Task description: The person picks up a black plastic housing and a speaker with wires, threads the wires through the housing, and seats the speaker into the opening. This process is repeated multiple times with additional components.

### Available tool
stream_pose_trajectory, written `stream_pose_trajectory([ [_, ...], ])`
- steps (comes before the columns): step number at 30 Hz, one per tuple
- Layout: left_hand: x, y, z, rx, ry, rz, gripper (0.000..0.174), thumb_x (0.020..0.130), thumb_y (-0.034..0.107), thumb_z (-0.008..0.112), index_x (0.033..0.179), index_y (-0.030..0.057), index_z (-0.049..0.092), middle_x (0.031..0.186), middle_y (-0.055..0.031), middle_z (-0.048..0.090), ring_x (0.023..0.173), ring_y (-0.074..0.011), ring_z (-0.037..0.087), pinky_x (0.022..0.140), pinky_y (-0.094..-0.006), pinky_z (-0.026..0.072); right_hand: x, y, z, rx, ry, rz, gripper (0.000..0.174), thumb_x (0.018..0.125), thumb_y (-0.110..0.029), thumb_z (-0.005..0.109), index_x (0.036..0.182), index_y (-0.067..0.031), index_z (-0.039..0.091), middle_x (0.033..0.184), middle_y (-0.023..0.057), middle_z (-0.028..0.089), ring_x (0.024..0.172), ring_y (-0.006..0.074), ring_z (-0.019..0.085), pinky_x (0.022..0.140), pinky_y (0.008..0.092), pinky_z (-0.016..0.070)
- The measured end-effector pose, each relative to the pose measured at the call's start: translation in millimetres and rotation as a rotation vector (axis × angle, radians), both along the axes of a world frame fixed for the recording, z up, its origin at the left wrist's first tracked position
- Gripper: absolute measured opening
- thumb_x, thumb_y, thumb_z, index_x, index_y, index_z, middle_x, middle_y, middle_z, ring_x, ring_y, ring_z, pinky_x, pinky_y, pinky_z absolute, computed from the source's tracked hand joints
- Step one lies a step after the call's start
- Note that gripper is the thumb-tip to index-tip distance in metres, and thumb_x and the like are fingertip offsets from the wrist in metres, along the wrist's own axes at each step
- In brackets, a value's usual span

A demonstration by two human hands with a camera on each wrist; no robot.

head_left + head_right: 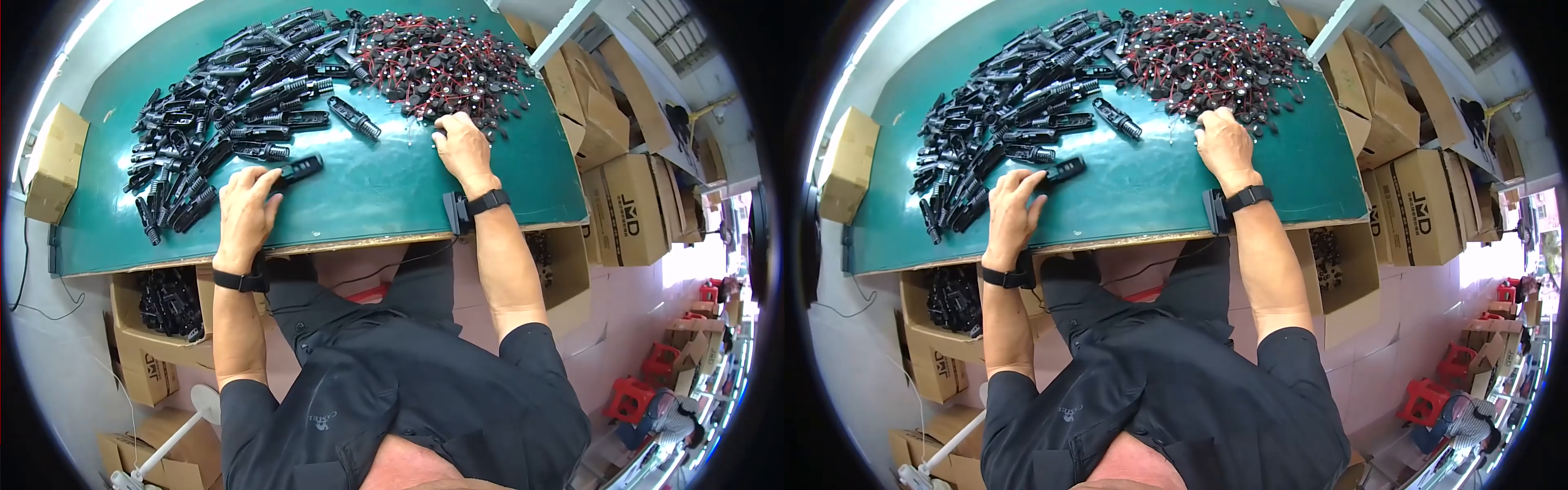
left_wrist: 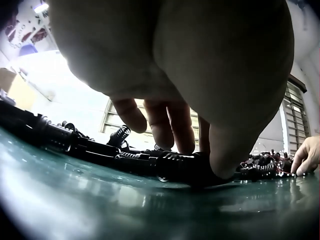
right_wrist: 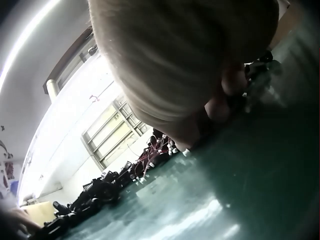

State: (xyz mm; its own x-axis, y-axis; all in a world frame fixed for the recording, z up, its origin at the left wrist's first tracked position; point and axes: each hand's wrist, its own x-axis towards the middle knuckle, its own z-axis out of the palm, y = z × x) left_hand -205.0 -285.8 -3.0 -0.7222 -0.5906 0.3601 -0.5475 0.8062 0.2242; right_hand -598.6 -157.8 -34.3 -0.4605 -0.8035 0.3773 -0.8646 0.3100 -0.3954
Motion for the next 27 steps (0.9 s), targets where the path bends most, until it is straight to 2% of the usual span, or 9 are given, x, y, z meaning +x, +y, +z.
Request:
stream_pose_trajectory([
  [2,3,4,4,0.074,-0.009,0.053,0.044,0.084,0.006,0.084,0.127,0.0098,0.074,0.143,-0.013,0.067,0.131,-0.0342,0.061,0.109,-0.0452,0.0475,2,6,5,0.046,-0.013,0.038,0.025,0.091,-0.015,0.08,0.115,-0.0071,0.079,0.112,0.0114,0.075,0.095,0.0316,0.074,0.084,0.0419,0.0609],
  [4,4,8,2,0.117,-0.019,0.084,0.042,0.084,0.005,0.084,0.125,0.009,0.074,0.144,-0.0138,0.067,0.132,-0.0352,0.061,0.111,-0.0461,0.0474,5,12,10,-0.013,-0.263,0.194,0.025,0.091,-0.009,0.077,0.116,-0.0066,0.079,0.112,0.009,0.074,0.095,0.0244,0.073,0.083,0.0369,0.0604],
  [5,3,8,-1,0.077,0.027,0.052,0.039,0.083,0.004,0.084,0.121,0.0085,0.074,0.142,-0.013,0.068,0.13,-0.0354,0.062,0.108,-0.0463,0.0492,8,15,13,-0.044,-0.39,0.272,0.025,0.092,-0.007,0.075,0.116,-0.0064,0.079,0.112,0.0078,0.074,0.094,0.0208,0.073,0.082,0.0344,0.0601],
  [6,3,9,-3,0.038,0.073,0.022,0.036,0.083,0.004,0.084,0.117,0.008,0.074,0.139,-0.0123,0.069,0.128,-0.0356,0.064,0.105,-0.0465,0.051,13,17,15,-0.039,-0.395,0.275,0.025,0.092,-0.007,0.075,0.116,-0.0064,0.079,0.112,0.0078,0.074,0.094,0.0208,0.073,0.082,0.0344,0.0601],
  [9,6,11,-7,0.043,0.13,-0.02,0.03,0.082,0.002,0.083,0.11,0.0065,0.073,0.136,-0.013,0.07,0.123,-0.0374,0.066,0.1,-0.0469,0.0538,26,24,19,-0.252,-0.51,0.373,0.024,0.094,0.001,0.07,0.114,-0.0045,0.08,0.112,0.0047,0.072,0.091,0.0127,0.07,0.077,0.0277,0.0574],
  [13,10,18,-10,0.15,0.17,-0.04,0.025,0.082,-0.001,0.082,0.103,0.004,0.07,0.132,-0.0168,0.071,0.116,-0.0415,0.069,0.095,-0.047,0.0564,23,22,8,-0.36,-0.313,0.564,0.023,0.097,0.004,0.068,0.116,-0.0035,0.079,0.111,0.0048,0.072,0.087,0.012,0.07,0.074,0.0272,0.0572],
  [18,10,24,-10,0.193,0.212,-0.016,0.023,0.083,-0.003,0.081,0.099,0.0027,0.067,0.13,-0.0184,0.071,0.113,-0.0432,0.069,0.094,-0.0466,0.0571,34,32,5,-0.239,-0.465,0.513,0.026,0.098,0.003,0.066,0.121,-0.0042,0.077,0.115,0.0052,0.073,0.088,0.0115,0.073,0.074,0.0257,0.0569],
  [21,9,28,-9,0.209,0.227,-0.004,0.022,0.083,-0.004,0.081,0.099,0.0025,0.066,0.131,-0.0186,0.071,0.114,-0.0435,0.069,0.094,-0.0467,0.057,37,34,5,-0.181,-0.961,0.485,0.031,0.097,0.003,0.068,0.126,-0.0059,0.076,0.119,0.0062,0.074,0.094,0.0108,0.075,0.074,0.0262,0.0572],
  [27,8,32,-10,0.233,0.256,0.01,0.024,0.083,-0.004,0.081,0.099,0.0024,0.066,0.132,-0.0203,0.07,0.113,-0.0448,0.069,0.094,-0.0466,0.0572,45,38,4,-0.214,-0.657,0.389,0.033,0.095,0.002,0.071,0.127,-0.0058,0.076,0.121,0.0075,0.074,0.094,0.0109,0.076,0.07,0.0265,0.0569],
])
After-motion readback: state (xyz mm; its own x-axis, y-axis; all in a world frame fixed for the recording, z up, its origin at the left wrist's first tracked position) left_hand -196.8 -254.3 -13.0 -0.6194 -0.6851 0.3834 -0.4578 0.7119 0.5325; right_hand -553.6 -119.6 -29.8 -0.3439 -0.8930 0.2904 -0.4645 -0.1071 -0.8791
